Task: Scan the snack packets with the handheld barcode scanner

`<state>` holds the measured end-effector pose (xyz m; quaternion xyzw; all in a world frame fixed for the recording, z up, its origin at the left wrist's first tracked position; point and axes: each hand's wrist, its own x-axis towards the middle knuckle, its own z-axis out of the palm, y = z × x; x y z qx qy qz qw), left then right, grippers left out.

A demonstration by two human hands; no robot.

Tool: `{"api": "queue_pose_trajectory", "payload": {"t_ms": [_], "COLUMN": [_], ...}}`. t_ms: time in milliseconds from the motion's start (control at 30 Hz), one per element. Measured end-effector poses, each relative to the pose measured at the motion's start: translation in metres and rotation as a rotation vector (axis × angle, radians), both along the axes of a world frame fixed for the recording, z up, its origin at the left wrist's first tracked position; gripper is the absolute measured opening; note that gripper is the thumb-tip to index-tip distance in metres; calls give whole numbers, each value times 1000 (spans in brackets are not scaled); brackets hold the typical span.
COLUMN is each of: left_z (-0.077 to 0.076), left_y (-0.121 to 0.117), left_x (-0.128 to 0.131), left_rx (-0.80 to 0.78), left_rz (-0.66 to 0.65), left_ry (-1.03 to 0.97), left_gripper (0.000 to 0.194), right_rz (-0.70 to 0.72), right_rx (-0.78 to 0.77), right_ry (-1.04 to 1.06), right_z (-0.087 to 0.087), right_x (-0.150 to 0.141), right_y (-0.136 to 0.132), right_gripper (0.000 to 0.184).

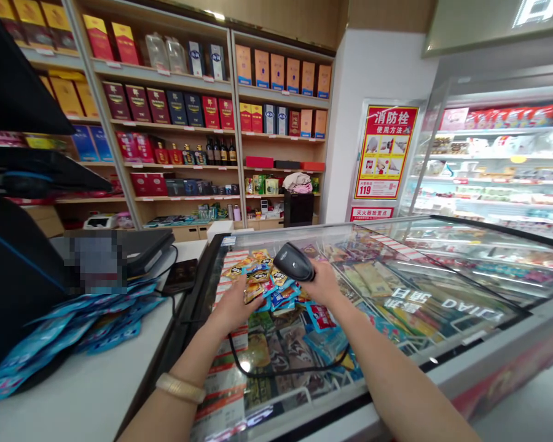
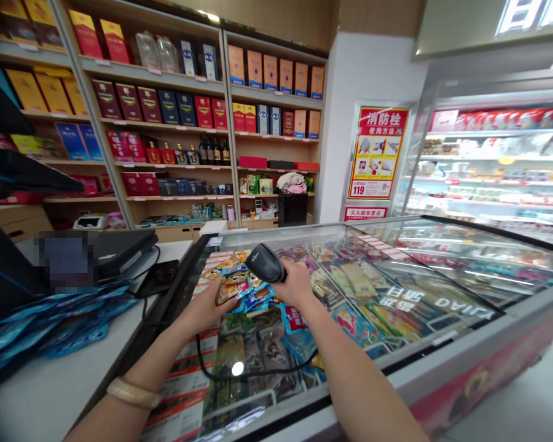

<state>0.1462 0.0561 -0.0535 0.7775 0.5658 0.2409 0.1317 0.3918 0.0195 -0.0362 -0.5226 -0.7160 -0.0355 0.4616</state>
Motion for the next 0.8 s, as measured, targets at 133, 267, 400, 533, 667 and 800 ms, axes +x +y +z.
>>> {"api": "queue_pose_trajectory", "payload": {"t_ms": [133,267,400,533,667,800], "left_z": [5,20,35,48,57,58], "left_y": [-5,-9,-17,-25,-30,-23], "left_x": [-2,-7,-7,-5,-11,-24], "left_rx": [-70,-52,-7,50,169,274], "left_rz": [7,17,58,164,261,419], "left_ry": [182,328,398,390,278,-93], "left_gripper": [80,76,63,41,38,33], "right_rz": [-9,-5,-1,-9,-7,-12], "right_rx": [1,-7,-22,-33,-41,-29], "right_ry": [-21,-57,-86,-87,-90,-87], "right_z": [0,1,3,4,2,-1], "right_x": [-2,-3,-5,-6,-5,-5], "right_y": [0,-1,-3,-3,-2,0], "right_gripper": [16,19,19,21,20,20]}}
